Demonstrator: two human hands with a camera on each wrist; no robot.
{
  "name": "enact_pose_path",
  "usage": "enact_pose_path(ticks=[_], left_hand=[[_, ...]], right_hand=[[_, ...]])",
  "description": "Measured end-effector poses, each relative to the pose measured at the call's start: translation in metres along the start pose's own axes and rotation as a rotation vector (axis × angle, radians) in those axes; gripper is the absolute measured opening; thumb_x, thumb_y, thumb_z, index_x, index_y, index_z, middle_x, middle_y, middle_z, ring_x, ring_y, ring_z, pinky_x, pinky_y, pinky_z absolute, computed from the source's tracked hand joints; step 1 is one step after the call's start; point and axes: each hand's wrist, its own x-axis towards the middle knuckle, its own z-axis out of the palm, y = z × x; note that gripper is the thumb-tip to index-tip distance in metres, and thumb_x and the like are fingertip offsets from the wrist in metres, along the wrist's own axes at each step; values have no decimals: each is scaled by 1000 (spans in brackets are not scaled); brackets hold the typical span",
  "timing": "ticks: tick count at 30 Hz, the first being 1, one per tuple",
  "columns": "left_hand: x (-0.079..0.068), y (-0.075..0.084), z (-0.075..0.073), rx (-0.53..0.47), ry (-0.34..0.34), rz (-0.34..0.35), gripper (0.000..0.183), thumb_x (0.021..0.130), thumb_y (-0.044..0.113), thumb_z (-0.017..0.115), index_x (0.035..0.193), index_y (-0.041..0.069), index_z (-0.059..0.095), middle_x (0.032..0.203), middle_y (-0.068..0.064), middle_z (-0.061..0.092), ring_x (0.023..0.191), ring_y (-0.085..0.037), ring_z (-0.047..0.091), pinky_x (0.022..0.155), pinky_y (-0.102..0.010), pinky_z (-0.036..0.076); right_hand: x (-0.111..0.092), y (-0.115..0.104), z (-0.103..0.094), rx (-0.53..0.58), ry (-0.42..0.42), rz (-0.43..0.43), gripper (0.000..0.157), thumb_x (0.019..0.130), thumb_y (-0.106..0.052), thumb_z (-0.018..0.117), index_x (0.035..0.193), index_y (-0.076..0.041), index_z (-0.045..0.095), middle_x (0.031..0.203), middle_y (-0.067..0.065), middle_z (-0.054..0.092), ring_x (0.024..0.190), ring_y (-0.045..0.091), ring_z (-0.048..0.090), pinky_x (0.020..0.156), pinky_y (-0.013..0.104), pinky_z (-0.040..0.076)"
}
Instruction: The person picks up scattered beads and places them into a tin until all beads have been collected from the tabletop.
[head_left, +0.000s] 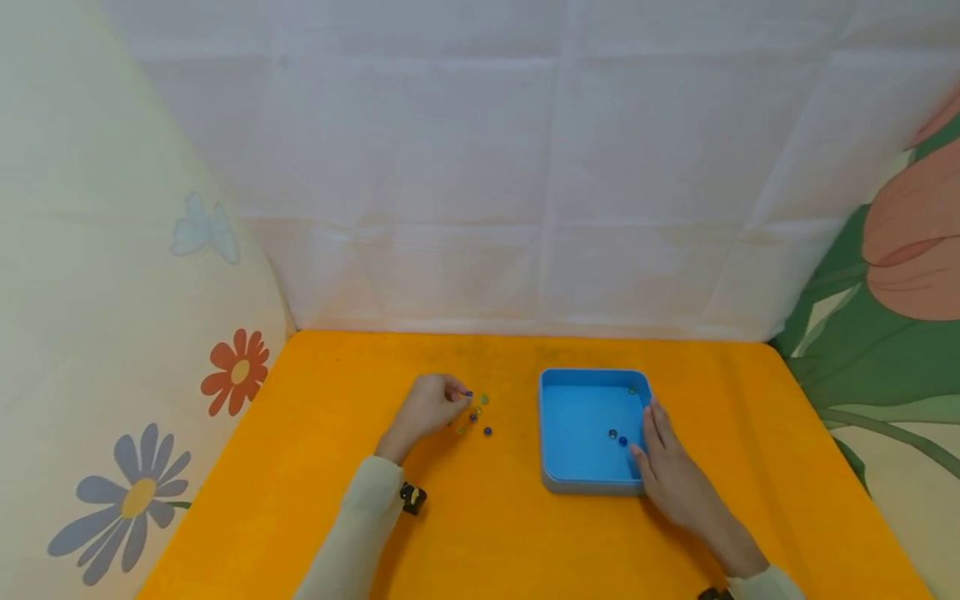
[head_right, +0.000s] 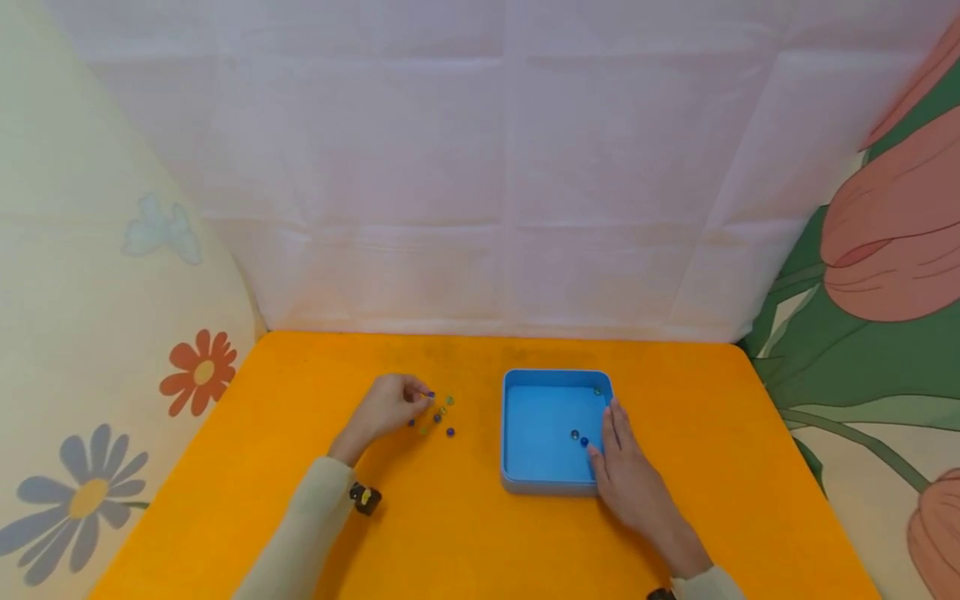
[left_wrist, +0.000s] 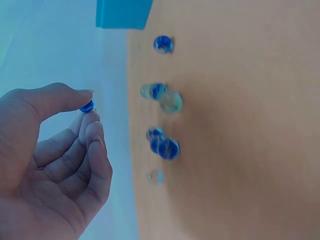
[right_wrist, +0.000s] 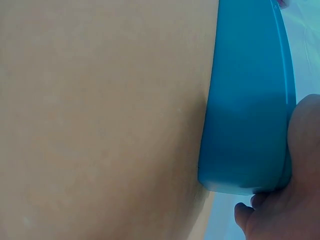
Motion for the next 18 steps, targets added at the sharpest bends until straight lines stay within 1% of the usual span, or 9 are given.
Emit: enact_pose_path(ticks=[3, 7, 9, 12, 14, 18], left_hand=[[0, 5, 4, -15, -2, 9, 16, 97, 19, 76, 105, 5, 79, 86, -4, 75, 63, -13, 61, 57, -26, 50], [0, 12, 10, -35, -23, 32, 16, 98, 18, 74, 106, 5, 79, 86, -4, 75, 67, -18, 69, 56, -27, 53], [0, 15, 14, -38, -31, 35, 16, 98, 18, 73, 107, 5, 79, 87, -4, 75, 67, -18, 69, 55, -28, 53], [0, 20, 18, -29, -30, 46, 17, 99, 19, 73, 107, 6, 79, 89, -4, 76, 66, -16, 66, 55, -28, 53], [1, 23, 19, -18, -23, 59, 16, 99, 20, 73, 107, 7, 79, 90, -4, 76, 68, -12, 64, 58, -26, 53], [3, 32, 22, -11, -25, 86, 17, 99, 21, 73, 107, 7, 79, 90, -3, 76, 67, -10, 62, 61, -24, 52]], right_hand=[[0, -1, 0, -1, 3, -4, 75, 114, -37, 41, 165, 8, 10, 176, 25, -1, 160, 50, 14, 122, 67, 26], [-1, 0, 0, 1, 3, -4, 75, 114, -37, 41, 165, 8, 10, 176, 25, -1, 160, 50, 14, 122, 67, 26], [-1, 1, -1, 5, -4, 2, 75, 114, -37, 41, 165, 8, 9, 176, 25, -2, 160, 50, 13, 123, 67, 25], [-1, 1, -1, 11, -18, 11, 76, 114, -38, 40, 165, 7, 7, 177, 24, -3, 161, 49, 12, 123, 67, 24], [-1, 2, -1, 13, -25, 13, 76, 114, -39, 40, 165, 7, 6, 177, 23, -5, 161, 49, 11, 123, 68, 23], [-1, 3, -2, 17, -27, 12, 76, 115, -38, 39, 165, 7, 6, 177, 23, -5, 162, 49, 10, 123, 68, 22]])
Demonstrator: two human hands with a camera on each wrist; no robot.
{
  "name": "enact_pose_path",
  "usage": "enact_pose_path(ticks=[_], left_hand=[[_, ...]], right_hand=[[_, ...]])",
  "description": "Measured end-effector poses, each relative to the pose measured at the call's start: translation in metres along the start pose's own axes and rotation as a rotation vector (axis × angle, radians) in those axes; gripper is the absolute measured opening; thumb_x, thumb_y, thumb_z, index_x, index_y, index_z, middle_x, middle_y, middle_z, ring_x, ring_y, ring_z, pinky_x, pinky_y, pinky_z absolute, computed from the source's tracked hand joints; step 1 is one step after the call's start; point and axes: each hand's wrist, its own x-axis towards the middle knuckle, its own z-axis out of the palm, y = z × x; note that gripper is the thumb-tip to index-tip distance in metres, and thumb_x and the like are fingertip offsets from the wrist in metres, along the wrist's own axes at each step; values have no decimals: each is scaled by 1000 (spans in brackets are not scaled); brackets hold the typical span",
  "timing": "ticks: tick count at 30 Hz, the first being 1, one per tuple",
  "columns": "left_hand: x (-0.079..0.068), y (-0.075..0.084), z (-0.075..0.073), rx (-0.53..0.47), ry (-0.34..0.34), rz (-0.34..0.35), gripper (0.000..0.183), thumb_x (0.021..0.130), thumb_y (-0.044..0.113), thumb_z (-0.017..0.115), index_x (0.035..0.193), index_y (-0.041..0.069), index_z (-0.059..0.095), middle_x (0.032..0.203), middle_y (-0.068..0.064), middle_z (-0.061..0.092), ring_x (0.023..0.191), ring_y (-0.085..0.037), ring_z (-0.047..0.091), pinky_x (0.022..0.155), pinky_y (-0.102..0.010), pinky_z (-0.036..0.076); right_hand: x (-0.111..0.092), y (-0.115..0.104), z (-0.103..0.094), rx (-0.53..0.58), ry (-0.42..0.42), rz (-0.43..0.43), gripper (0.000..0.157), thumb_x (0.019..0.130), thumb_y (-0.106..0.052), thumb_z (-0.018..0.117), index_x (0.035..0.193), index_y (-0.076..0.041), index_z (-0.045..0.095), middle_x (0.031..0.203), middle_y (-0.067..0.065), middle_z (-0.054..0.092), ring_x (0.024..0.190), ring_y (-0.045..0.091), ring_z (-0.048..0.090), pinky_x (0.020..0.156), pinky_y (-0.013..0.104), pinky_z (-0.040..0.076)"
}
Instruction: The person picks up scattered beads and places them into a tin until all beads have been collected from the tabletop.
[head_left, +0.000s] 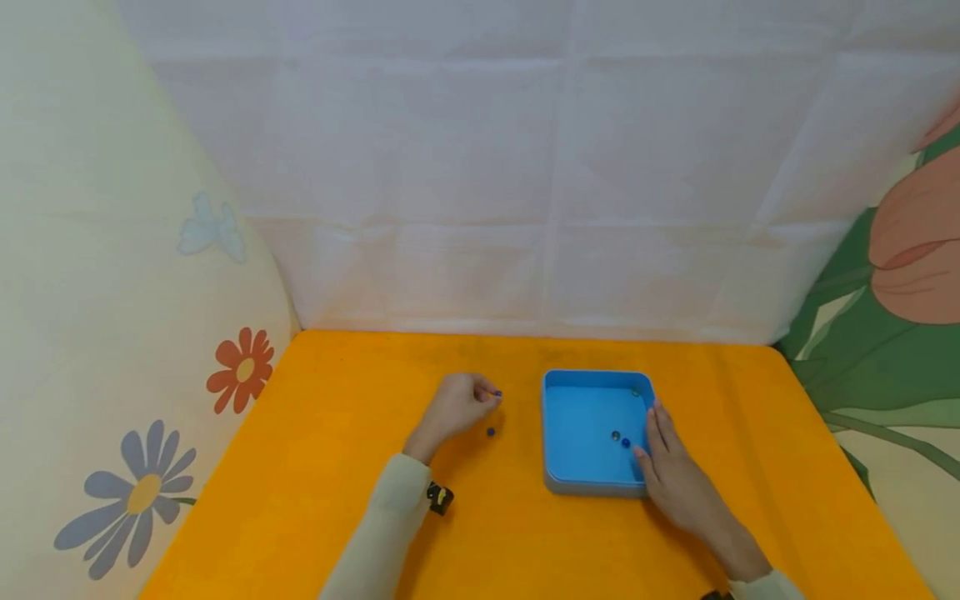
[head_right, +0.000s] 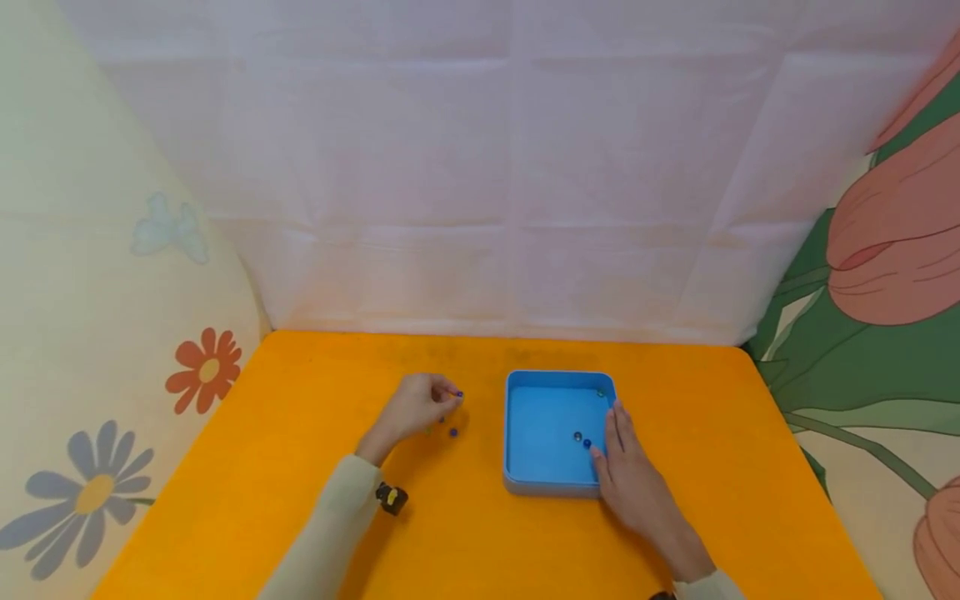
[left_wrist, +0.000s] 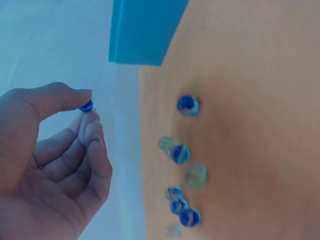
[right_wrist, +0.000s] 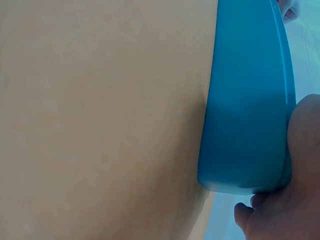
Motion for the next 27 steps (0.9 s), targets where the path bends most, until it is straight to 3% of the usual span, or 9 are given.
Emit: enact_pose_path(ticks=[5, 12, 27], left_hand=[[3, 10, 4, -6, -15, 15, 21, 98, 22, 74, 109, 4, 78, 88, -5, 75, 60, -11, 58, 59, -24, 51], [7, 21, 11, 3, -29, 1, 21, 98, 24, 75, 107, 6, 77, 90, -4, 74, 67, -12, 61, 63, -25, 53], [15, 41, 20, -13, -56, 45, 19, 98, 24, 75, 106, 8, 79, 90, -3, 75, 68, -13, 61, 63, -26, 53]], right_hand=[[1, 0, 1, -5, -2, 11, 76, 115, -40, 38, 166, 6, 5, 177, 22, -6, 162, 48, 9, 124, 68, 22], [2, 0, 2, -12, 7, 7, 76, 114, -39, 39, 166, 6, 5, 177, 23, -5, 161, 49, 10, 123, 67, 23], [2, -1, 2, -17, 5, 8, 77, 114, -40, 39, 166, 6, 5, 177, 23, -4, 161, 49, 11, 123, 67, 24]])
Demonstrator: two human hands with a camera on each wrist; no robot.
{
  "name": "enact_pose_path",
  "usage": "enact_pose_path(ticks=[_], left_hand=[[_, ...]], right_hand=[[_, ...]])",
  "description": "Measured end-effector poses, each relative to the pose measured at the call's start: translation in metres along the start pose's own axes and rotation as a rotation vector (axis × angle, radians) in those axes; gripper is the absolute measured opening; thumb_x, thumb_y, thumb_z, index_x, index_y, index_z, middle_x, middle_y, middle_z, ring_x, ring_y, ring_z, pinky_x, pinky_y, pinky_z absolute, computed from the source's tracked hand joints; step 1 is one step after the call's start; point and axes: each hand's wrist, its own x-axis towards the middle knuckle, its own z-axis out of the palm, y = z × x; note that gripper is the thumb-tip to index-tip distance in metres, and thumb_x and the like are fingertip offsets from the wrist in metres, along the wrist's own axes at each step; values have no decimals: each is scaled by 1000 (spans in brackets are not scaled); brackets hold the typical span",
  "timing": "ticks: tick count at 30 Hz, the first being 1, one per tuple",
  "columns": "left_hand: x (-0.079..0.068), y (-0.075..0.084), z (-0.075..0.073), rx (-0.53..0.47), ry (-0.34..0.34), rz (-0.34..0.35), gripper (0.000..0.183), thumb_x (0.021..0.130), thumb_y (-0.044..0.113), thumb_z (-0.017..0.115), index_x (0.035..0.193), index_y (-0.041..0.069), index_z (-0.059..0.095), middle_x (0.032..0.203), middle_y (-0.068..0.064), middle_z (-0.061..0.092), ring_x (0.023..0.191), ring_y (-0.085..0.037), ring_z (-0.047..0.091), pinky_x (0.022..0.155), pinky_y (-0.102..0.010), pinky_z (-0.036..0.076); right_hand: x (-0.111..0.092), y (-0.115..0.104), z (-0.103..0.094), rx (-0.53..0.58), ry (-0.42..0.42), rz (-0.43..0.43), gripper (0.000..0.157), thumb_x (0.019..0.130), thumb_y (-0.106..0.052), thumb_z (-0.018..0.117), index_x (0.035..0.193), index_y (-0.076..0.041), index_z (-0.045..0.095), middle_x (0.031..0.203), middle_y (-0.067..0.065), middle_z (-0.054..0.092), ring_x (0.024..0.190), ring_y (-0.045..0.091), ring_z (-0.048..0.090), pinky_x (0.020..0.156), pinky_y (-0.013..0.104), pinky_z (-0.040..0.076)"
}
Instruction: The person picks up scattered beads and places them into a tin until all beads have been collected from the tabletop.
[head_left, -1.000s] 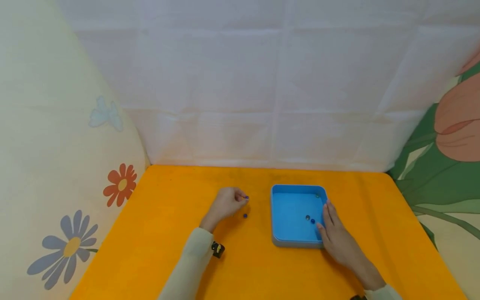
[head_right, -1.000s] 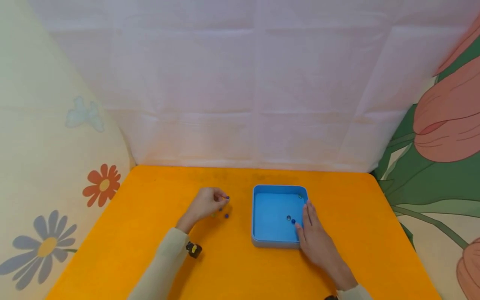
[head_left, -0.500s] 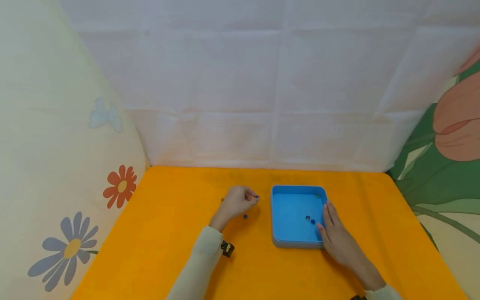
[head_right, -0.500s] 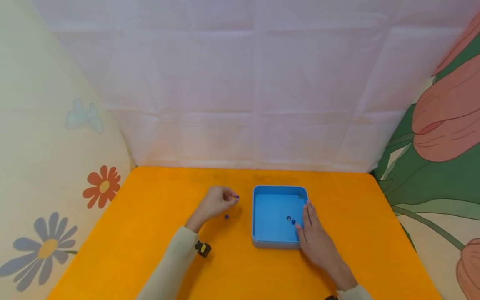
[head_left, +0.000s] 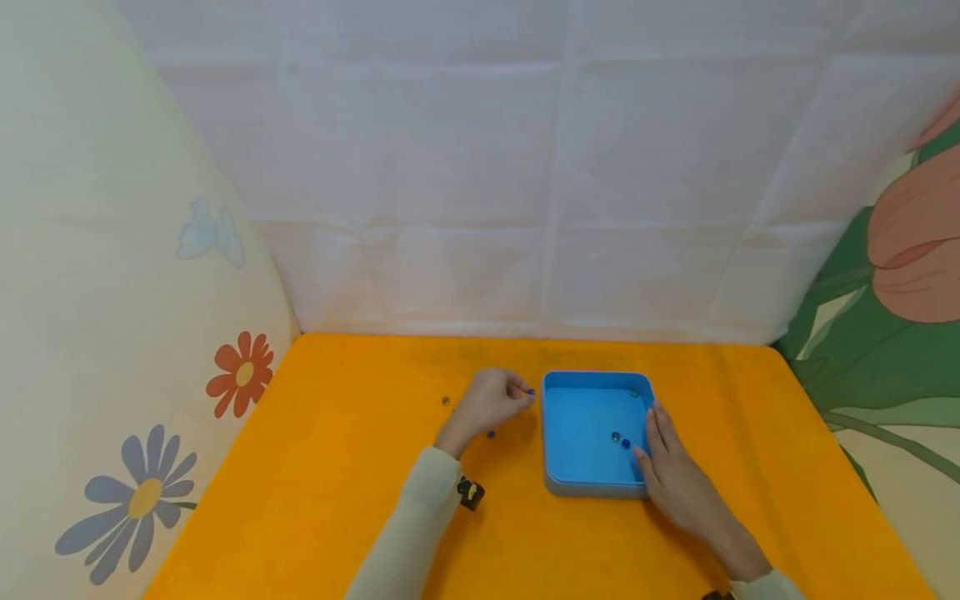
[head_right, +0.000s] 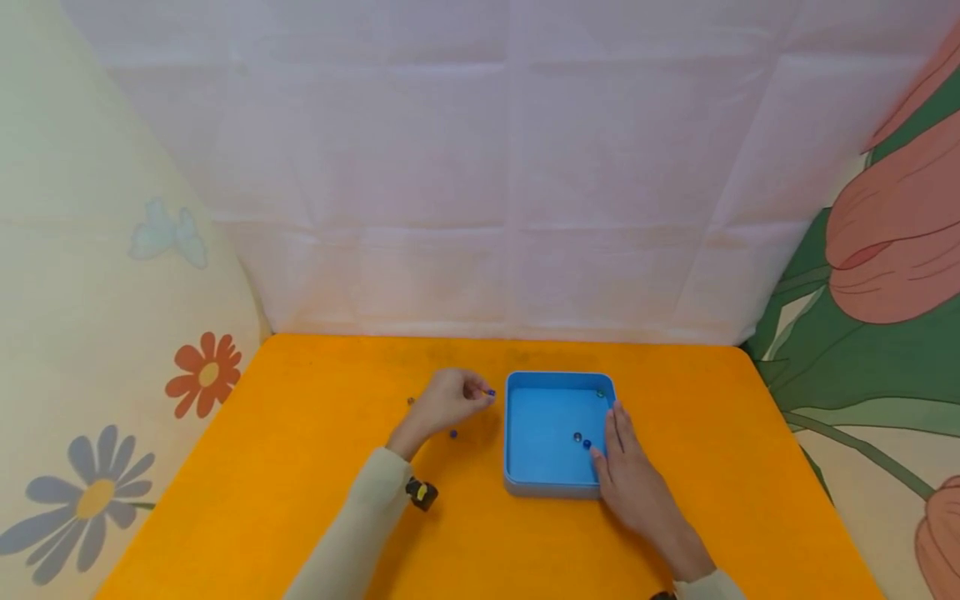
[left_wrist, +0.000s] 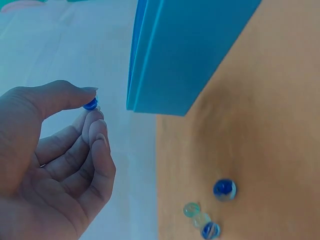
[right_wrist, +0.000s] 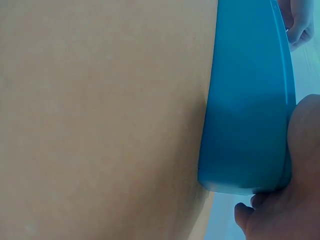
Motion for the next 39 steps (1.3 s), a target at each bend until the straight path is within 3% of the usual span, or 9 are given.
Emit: enact_pose_path(ticks=[14, 21, 39], left_hand=[[12, 8, 12, -45, -30, 35, 13, 98, 20, 74, 103, 9, 80, 88, -2, 74, 69, -13, 60, 63, -24, 52], [18, 10, 18, -77, -50, 3, 17, 98, 25, 75, 107, 11, 80, 96, -1, 76, 80, -12, 66, 72, -25, 57], [43, 28, 31, -58, -64, 24, 19, 99, 28, 74, 109, 12, 79, 99, -1, 76, 83, -12, 66, 70, -24, 56]], right_hand=[[2, 2, 2, 0, 16, -19, 76, 114, -39, 40, 166, 5, 6, 177, 22, -4, 162, 48, 11, 123, 67, 24], [2, 0, 3, 15, 34, -28, 75, 114, -38, 42, 165, 7, 9, 176, 24, -1, 160, 50, 13, 122, 69, 24], [2, 3, 3, 13, 12, -4, 75, 114, -38, 40, 165, 7, 8, 177, 23, -4, 161, 49, 12, 123, 68, 23]])
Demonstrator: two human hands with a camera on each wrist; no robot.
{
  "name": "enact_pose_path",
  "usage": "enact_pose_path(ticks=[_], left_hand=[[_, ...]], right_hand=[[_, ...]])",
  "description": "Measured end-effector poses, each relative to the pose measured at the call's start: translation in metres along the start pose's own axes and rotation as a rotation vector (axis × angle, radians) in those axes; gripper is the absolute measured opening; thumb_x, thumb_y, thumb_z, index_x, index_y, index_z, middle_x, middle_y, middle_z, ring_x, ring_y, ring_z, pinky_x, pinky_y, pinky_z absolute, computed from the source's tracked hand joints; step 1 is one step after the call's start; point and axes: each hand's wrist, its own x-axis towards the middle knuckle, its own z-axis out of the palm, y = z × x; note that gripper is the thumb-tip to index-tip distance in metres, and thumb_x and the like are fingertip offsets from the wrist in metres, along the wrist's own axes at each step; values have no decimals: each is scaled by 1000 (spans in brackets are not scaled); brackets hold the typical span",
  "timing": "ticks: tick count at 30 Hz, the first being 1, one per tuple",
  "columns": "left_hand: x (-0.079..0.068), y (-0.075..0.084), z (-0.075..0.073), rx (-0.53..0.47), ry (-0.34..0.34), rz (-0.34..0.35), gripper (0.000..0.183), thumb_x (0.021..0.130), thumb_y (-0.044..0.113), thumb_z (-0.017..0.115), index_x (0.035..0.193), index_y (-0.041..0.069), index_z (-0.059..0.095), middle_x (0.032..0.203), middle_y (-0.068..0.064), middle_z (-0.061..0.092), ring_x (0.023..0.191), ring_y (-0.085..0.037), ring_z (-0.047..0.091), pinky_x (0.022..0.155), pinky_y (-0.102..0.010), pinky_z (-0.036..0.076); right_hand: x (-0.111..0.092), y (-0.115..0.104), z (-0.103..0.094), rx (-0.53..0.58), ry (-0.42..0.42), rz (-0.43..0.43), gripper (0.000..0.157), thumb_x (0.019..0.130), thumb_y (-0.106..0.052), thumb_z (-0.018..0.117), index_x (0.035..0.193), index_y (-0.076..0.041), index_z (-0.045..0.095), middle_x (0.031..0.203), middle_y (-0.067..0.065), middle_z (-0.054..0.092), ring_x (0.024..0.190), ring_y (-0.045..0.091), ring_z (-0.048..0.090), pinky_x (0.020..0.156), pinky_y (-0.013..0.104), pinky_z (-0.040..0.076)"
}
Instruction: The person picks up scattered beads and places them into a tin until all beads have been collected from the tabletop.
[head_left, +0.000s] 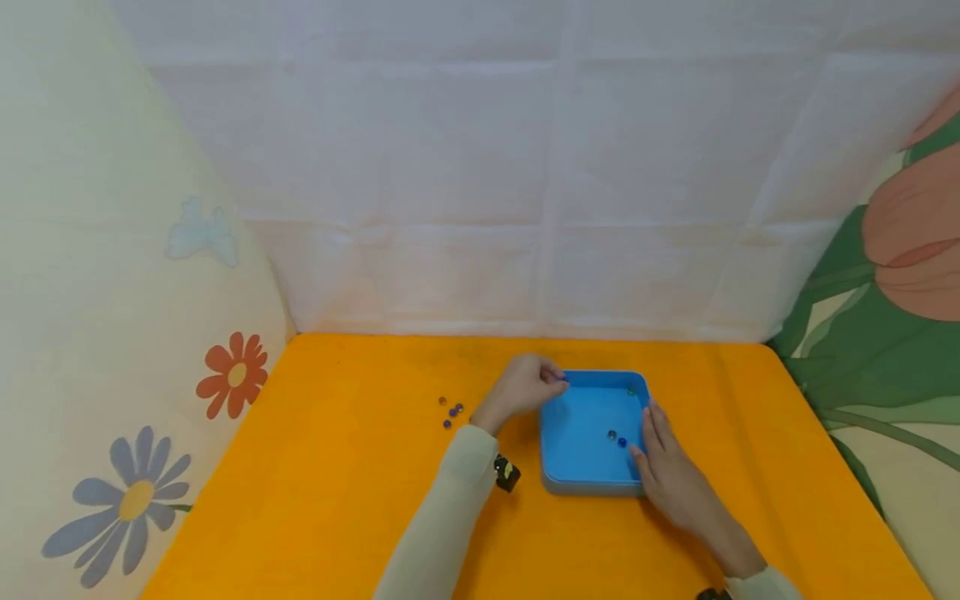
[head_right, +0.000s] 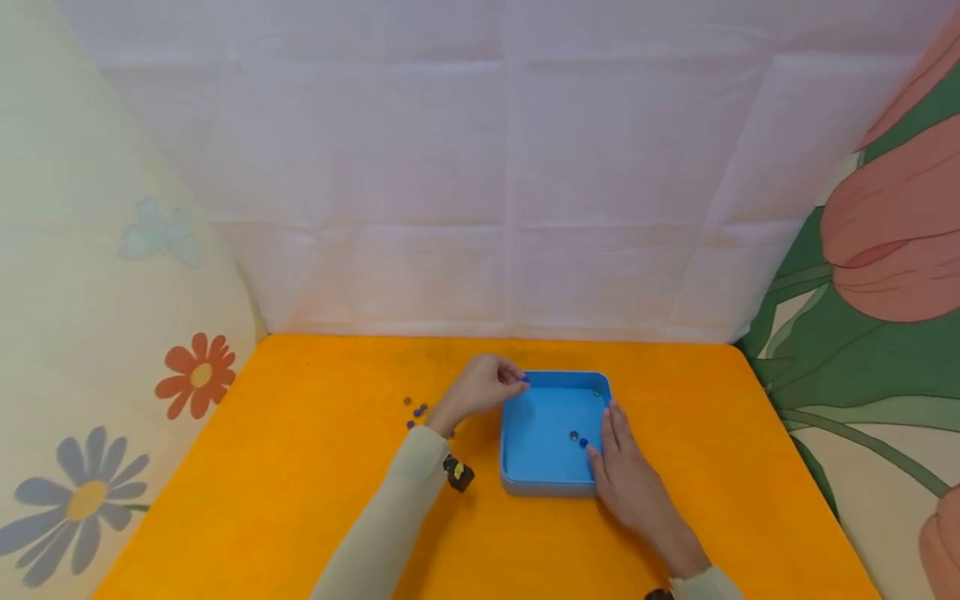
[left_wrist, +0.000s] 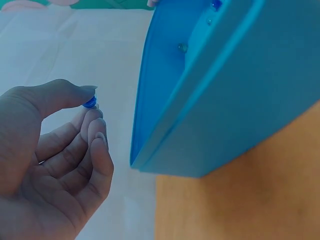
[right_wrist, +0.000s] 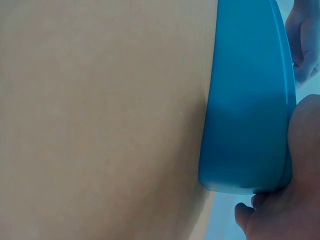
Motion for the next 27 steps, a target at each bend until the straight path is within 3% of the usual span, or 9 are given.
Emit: enact_pose_path(ticks=[10, 20, 27], left_hand=[[14, 11, 15, -16, -13, 8, 20, 99, 28, 75, 109, 11, 81, 93, 0, 76, 75, -12, 64, 65, -23, 54], [21, 11, 32, -22, -8, 46, 18, 99, 26, 75, 106, 11, 81, 94, 0, 77, 76, -9, 65, 68, -22, 55], [27, 20, 36, 6, -15, 35, 19, 98, 29, 76, 106, 12, 82, 98, 0, 78, 80, -7, 66, 73, -23, 57]], right_hand=[[2, 0, 1, -20, -14, 24, 76, 114, -40, 39, 166, 6, 6, 177, 23, -4, 161, 49, 10, 124, 68, 21], [1, -2, 1, -23, -15, 29, 77, 114, -41, 39, 166, 6, 6, 177, 23, -4, 161, 49, 11, 124, 67, 23], [1, -1, 0, -10, -23, 28, 77, 114, -41, 39, 166, 5, 5, 177, 23, -5, 161, 49, 10, 124, 68, 22]])
